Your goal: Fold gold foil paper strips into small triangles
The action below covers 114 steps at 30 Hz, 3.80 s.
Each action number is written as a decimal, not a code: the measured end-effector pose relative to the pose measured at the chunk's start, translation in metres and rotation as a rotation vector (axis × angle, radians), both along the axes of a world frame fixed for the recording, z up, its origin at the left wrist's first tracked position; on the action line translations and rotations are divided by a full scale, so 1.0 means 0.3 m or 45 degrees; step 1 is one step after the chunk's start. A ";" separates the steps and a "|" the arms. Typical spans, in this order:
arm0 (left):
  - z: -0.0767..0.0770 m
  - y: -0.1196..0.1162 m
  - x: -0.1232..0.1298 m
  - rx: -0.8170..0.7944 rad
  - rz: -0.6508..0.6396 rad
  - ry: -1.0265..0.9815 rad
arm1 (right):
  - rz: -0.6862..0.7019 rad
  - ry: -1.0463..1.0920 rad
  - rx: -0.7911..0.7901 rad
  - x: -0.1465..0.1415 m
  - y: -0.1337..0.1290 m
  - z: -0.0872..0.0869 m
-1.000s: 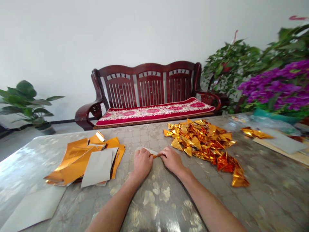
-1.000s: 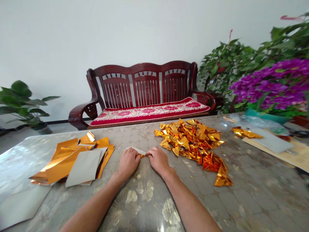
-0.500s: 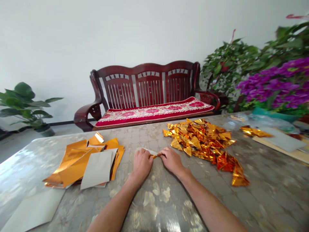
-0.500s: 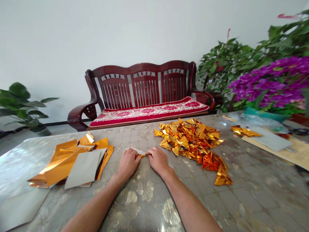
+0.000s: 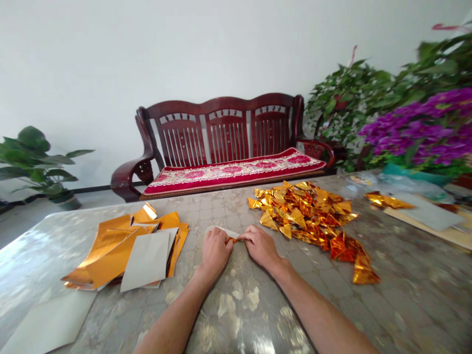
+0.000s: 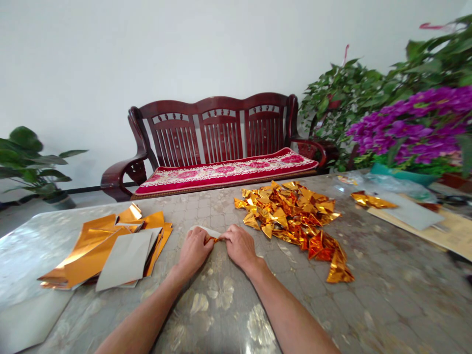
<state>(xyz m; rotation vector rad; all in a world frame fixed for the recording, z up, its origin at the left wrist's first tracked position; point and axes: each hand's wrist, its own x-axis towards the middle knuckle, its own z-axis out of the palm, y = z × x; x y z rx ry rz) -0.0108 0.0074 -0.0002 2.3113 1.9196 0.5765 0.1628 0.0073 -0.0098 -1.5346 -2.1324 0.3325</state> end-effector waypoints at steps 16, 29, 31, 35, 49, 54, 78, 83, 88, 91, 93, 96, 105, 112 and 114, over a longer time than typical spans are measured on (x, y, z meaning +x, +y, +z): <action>-0.007 0.005 -0.001 0.005 0.010 -0.024 | 0.048 -0.156 0.054 -0.012 -0.032 0.027; -0.027 0.014 -0.007 0.012 -0.007 -0.052 | 0.148 -0.381 0.135 -0.022 -0.044 0.034; -0.032 0.013 -0.009 0.023 -0.008 -0.063 | 0.156 -0.448 0.157 -0.027 -0.045 0.037; -0.036 0.004 -0.018 0.052 -0.065 -0.104 | 0.157 -0.525 0.202 -0.038 -0.047 0.041; -0.021 -0.017 -0.088 0.075 -0.345 0.009 | 0.137 -0.532 0.208 -0.056 -0.056 0.038; -0.030 -0.045 -0.120 0.073 -0.539 0.131 | 0.134 -0.496 0.210 -0.054 -0.056 0.029; 0.020 0.100 -0.139 -0.187 -0.378 -0.101 | 0.038 -0.283 0.197 -0.087 -0.024 0.014; 0.009 0.119 -0.121 -0.180 -0.183 -0.150 | -0.053 -0.164 0.147 -0.069 -0.019 0.001; 0.019 0.143 -0.117 -0.352 -0.061 -0.121 | -0.104 -0.091 0.097 -0.056 -0.017 0.009; 0.021 0.148 -0.119 -0.395 -0.021 -0.119 | -0.075 -0.129 0.062 -0.048 -0.016 0.014; 0.021 0.146 -0.122 -0.412 0.000 -0.116 | -0.053 -0.141 0.038 -0.043 -0.017 0.016; 0.021 0.137 -0.124 -0.403 0.003 -0.117 | -0.027 -0.130 0.019 -0.038 -0.020 0.020; 0.015 0.084 -0.123 -0.366 -0.128 -0.246 | 0.002 -0.046 0.018 -0.029 -0.013 0.024; -0.025 0.043 -0.122 -0.300 -0.202 -0.731 | 0.007 0.240 -0.083 -0.019 0.001 0.023; -0.037 0.034 -0.114 -0.251 -0.139 -0.799 | 0.015 0.386 -0.153 -0.020 0.005 0.018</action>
